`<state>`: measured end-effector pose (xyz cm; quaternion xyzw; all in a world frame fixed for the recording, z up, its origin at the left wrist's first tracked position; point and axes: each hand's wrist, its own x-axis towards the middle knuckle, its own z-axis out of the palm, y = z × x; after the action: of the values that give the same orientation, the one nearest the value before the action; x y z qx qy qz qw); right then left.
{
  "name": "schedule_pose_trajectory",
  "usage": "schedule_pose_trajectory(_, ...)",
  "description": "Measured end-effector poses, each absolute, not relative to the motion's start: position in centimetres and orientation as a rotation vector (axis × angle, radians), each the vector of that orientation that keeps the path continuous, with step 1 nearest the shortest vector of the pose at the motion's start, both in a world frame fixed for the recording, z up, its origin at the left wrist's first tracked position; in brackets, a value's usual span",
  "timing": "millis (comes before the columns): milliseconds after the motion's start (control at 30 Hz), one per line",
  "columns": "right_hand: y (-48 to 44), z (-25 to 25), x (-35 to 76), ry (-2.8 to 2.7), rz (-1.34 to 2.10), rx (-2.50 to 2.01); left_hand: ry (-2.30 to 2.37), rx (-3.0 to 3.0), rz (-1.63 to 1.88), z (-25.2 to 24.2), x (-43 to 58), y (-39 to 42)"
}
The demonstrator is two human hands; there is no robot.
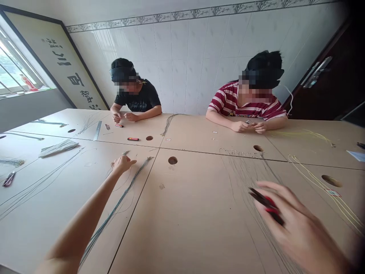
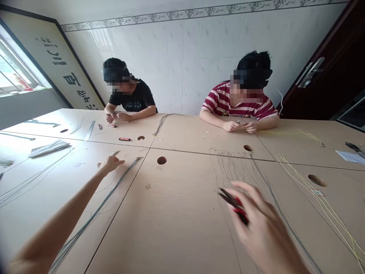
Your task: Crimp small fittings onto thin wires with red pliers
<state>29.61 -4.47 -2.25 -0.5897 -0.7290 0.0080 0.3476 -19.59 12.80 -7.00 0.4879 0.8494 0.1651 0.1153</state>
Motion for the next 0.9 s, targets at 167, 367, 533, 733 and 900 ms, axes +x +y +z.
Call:
schedule_pose_trajectory(167, 2.7, -1.0, 17.7, -1.531, 1.071, -1.095, 2.481, 1.217, 0.511, -9.7, -19.4, 12.8)
schedule_pose_trajectory(367, 5.8, -8.3, 10.6, -0.988, 1.872, -0.788, 2.263, 1.003, 0.8, -8.9, -19.5, 13.1)
schedule_pose_trajectory(533, 5.4, -13.6, 9.8, -0.621, 2.092, -0.591, 1.998, 0.871, 1.054, -5.5, -20.3, 10.7)
schedule_pose_trajectory(733, 6.4, -14.2, 10.0, -0.386, 2.169, -0.451, 1.8, 0.881, 1.281, -0.1, -17.9, 7.3)
schedule_pose_trajectory(900, 7.5, -14.1, 10.6, -0.288, 2.138, -0.408, 1.595, 1.055, 1.293, 3.4, -10.7, 8.4)
